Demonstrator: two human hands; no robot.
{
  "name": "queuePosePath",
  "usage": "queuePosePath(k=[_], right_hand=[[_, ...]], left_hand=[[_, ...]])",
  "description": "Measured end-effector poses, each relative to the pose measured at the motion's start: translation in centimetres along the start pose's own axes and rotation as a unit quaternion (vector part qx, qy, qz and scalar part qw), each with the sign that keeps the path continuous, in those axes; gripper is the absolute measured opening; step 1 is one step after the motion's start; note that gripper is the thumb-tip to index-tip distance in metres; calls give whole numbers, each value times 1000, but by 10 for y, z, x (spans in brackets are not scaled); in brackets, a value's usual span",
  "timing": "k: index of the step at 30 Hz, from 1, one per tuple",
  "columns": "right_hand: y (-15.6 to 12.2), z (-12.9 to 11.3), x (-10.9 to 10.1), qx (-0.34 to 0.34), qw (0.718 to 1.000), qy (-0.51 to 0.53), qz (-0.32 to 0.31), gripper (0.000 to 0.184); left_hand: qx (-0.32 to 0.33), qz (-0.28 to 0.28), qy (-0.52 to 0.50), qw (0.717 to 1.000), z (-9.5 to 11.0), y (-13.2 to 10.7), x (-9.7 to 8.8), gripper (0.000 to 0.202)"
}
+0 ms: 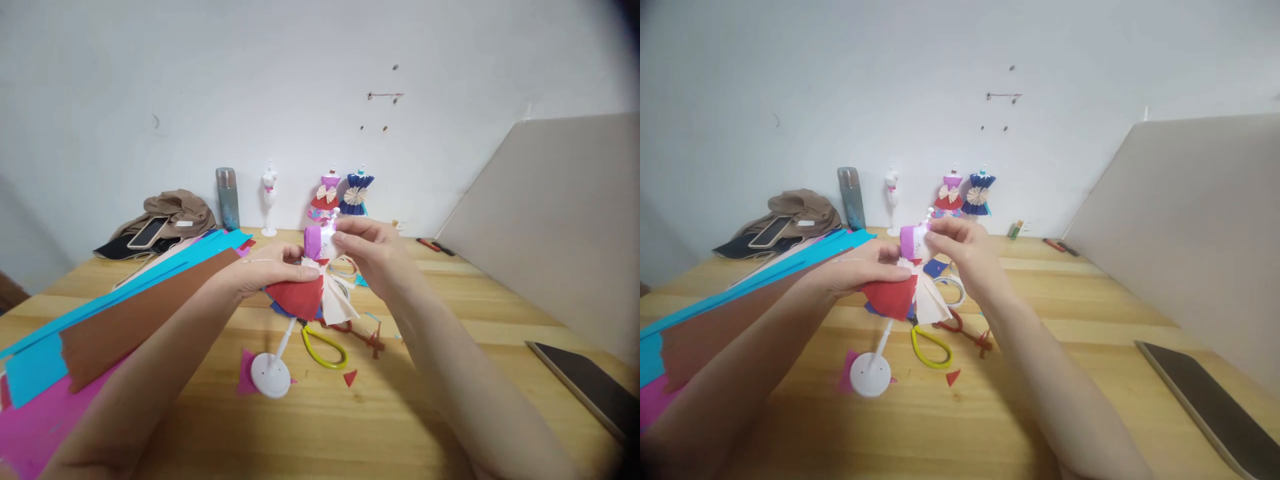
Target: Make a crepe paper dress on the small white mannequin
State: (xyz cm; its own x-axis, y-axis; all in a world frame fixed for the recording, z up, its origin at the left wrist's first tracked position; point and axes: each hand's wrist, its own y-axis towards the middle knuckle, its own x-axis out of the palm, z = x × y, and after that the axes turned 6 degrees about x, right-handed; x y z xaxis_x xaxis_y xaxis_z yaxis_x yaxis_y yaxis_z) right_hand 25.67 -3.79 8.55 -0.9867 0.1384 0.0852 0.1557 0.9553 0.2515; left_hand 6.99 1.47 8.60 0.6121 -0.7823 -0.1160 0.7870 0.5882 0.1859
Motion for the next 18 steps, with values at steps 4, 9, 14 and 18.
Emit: queuePosePath(k=[4, 9, 14, 18], right_hand=[[1, -1, -7, -35, 999, -26, 9, 28], [10, 3, -31, -39, 964, -260, -28, 28], [8, 32, -22, 84, 830, -471, -286, 15], [-5, 56, 4, 89, 728, -603, -313, 23]], left_hand=[[-21, 43, -28, 998, -1, 2, 1, 18], [26, 170, -136, 976, 6, -3, -12, 17], [80, 225, -162, 957, 14, -13, -27, 8], [69, 255, -146, 953, 10, -12, -42, 10]])
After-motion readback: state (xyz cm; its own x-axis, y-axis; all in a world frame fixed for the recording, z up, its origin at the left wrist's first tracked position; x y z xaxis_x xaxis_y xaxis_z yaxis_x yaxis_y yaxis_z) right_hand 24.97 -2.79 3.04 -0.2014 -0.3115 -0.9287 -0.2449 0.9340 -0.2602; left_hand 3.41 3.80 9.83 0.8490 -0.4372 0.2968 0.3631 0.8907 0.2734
